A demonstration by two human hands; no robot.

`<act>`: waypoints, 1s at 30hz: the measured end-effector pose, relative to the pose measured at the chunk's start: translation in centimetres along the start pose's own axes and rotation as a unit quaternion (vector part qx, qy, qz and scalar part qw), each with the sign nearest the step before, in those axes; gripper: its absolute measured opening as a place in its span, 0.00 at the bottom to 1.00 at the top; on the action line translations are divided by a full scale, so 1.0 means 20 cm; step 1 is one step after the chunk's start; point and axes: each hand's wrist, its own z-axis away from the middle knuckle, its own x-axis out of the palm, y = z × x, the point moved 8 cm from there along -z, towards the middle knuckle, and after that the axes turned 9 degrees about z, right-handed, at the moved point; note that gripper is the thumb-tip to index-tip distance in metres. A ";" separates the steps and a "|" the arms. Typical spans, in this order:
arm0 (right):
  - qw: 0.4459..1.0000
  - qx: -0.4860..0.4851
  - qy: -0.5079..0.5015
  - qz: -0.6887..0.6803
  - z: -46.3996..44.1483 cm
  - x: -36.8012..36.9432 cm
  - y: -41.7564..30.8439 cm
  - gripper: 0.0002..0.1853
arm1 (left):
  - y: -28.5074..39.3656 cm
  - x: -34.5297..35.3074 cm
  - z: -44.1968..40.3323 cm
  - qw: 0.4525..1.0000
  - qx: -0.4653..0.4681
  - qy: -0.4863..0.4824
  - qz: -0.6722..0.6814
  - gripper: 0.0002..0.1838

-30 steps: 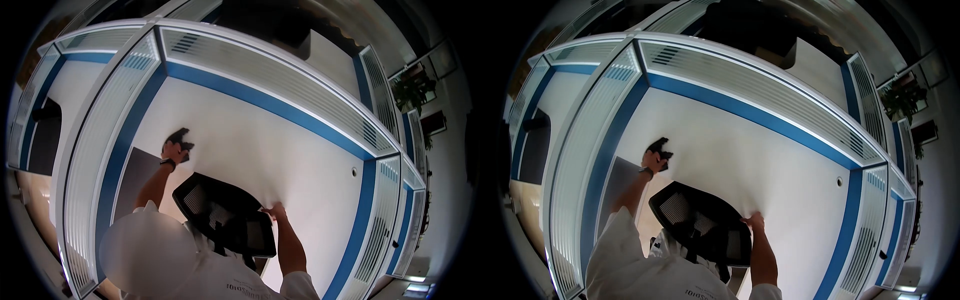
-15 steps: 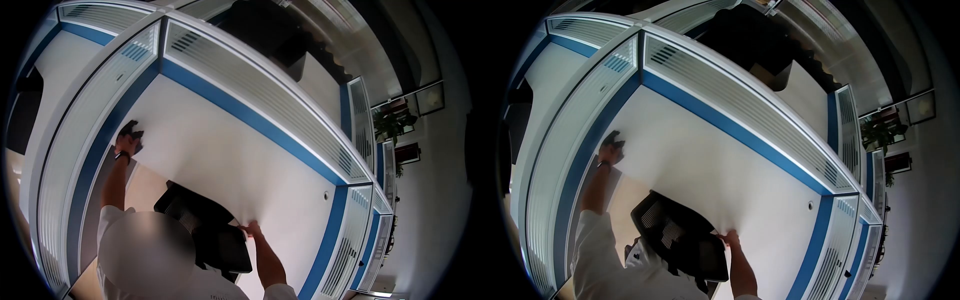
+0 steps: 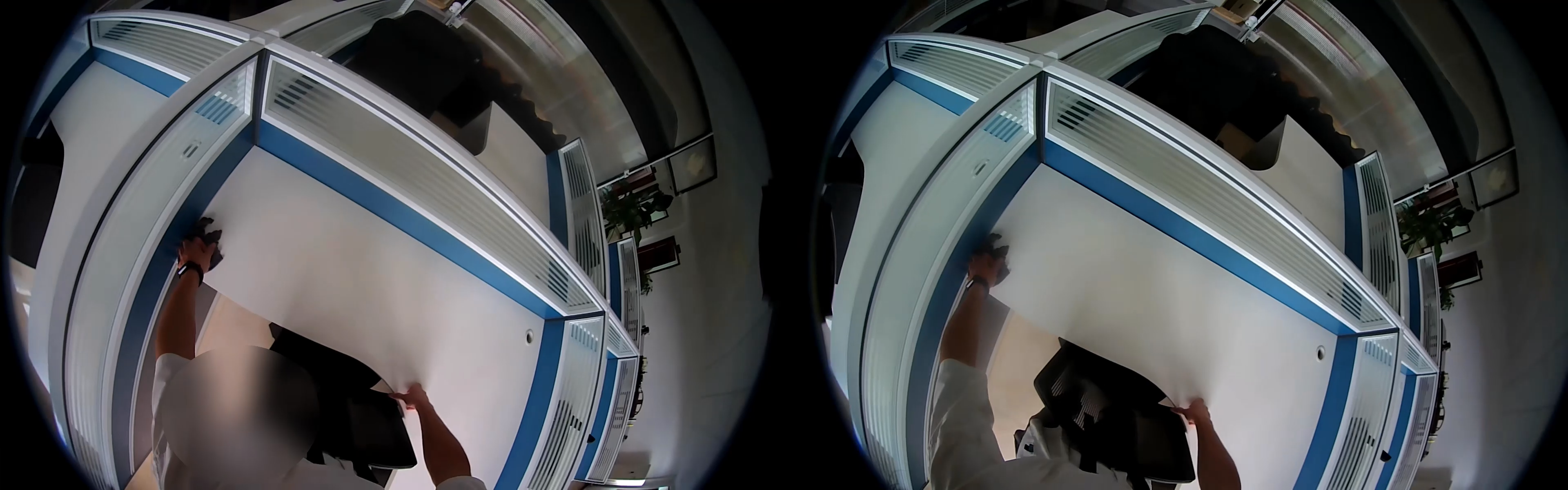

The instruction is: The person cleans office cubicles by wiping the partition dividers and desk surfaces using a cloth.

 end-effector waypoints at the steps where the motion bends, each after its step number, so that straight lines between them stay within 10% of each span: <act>1: 1.000 0.003 -0.005 0.002 0.01 0.00 -0.01 0.52 | -0.02 0.02 0.00 0.999 -0.016 -0.032 -0.025 0.19; 12: 0.998 -0.049 0.011 0.021 -0.05 0.02 0.00 0.43 | 0.00 0.01 0.00 0.993 0.047 -0.108 -0.003 0.24; 24: 0.998 -0.023 0.042 0.050 -0.12 0.04 0.06 0.57 | 0.04 0.01 0.02 0.989 0.100 -0.086 -0.065 0.23; 30: 0.992 -0.020 0.126 -0.018 -0.06 0.02 0.08 0.42 | 0.17 -0.05 0.10 0.971 0.219 -0.077 -0.064 0.17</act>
